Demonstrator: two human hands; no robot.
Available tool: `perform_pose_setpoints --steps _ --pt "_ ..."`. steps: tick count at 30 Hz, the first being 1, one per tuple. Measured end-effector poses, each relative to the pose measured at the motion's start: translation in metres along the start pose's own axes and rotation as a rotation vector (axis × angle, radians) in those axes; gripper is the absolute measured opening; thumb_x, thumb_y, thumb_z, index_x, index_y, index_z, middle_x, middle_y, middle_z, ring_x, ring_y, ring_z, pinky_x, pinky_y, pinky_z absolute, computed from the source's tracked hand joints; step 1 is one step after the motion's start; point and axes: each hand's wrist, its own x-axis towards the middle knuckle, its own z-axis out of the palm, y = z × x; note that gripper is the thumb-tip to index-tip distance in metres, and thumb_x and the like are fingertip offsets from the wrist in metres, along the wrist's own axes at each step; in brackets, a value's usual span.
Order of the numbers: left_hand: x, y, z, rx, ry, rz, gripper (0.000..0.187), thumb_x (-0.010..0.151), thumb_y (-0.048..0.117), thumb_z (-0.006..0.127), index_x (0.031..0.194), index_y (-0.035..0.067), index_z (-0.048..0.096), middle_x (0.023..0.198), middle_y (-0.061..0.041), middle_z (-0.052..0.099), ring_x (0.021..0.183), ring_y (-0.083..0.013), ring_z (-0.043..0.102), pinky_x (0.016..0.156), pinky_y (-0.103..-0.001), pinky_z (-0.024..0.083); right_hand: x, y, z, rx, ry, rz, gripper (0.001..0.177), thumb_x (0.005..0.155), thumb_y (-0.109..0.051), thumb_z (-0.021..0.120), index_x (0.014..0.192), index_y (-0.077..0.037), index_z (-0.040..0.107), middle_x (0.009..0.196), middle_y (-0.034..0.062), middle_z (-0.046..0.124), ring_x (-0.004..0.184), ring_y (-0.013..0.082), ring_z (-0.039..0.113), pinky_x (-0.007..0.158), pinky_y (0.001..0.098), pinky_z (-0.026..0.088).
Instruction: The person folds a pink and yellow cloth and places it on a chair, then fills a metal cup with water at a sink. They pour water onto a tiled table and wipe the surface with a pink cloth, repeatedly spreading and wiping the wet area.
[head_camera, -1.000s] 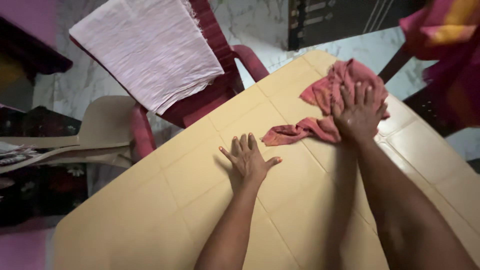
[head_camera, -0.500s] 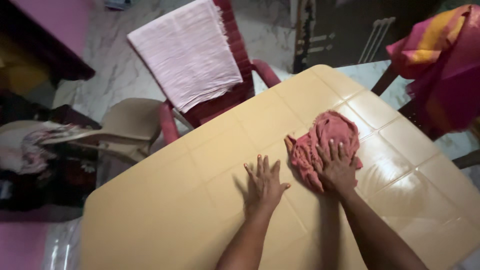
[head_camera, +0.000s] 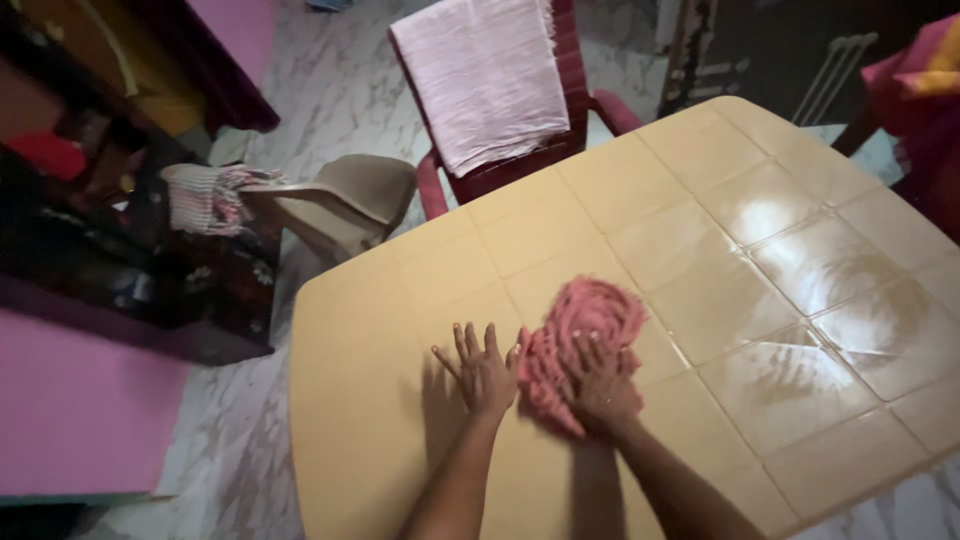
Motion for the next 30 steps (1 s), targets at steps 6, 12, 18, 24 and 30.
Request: perform_pose_setpoints --steps 6,12,18,24,30 --pt "-0.009 -0.016 -0.007 0.002 0.066 0.0 0.058 0.093 0.048 0.06 0.139 0.013 0.054 0.152 -0.025 0.043 0.152 -0.0402 0.022 0.117 -0.075 -0.005 -0.015 -0.089 -0.032 0.16 -0.155 -0.319 0.067 0.098 -0.053 0.046 0.155 -0.02 0.037 0.168 0.0116 0.021 0.157 0.0356 0.009 0.12 0.0686 0.004" --pt "0.01 0.021 0.03 -0.091 0.203 0.084 0.063 0.092 0.049 0.059 0.143 0.013 0.051 0.153 -0.022 0.042 0.15 -0.0415 0.025 0.116 -0.076 -0.002 0.048 -0.05 -0.002 0.298 -0.174 -0.157 0.077 0.09 -0.055 0.054 0.157 -0.023 0.035 0.166 0.0014 0.025 0.155 0.0304 0.012 0.119 0.0734 0.003" --pt "0.043 0.092 0.061 -0.063 0.273 0.174 0.068 0.097 0.053 0.057 0.151 0.013 0.047 0.159 -0.026 0.035 0.153 -0.0414 0.021 0.114 -0.078 -0.004 0.131 0.048 0.041 -0.111 0.436 -0.143 0.072 0.093 -0.056 0.054 0.158 -0.031 0.038 0.171 0.004 0.026 0.158 0.031 0.019 0.113 0.0802 0.011" --pt "0.071 0.178 0.078 -0.09 -0.029 0.164 0.074 0.091 0.053 0.059 0.152 0.014 0.043 0.157 -0.026 0.032 0.151 -0.0423 0.018 0.112 -0.078 -0.006 0.173 0.181 0.016 0.121 0.228 0.109 0.069 0.092 -0.064 0.051 0.154 -0.034 0.043 0.165 0.0091 0.028 0.155 0.0357 0.017 0.11 0.0821 0.011" --pt "0.082 0.254 0.094 -0.031 -0.048 0.292 0.078 0.093 0.057 0.058 0.154 0.011 0.041 0.16 -0.025 0.031 0.152 -0.0406 0.019 0.112 -0.078 0.001 0.168 0.316 -0.01 0.013 0.282 0.283 0.07 0.097 -0.068 0.044 0.157 -0.032 0.043 0.167 0.0062 0.03 0.157 0.0338 0.019 0.111 0.0823 0.014"
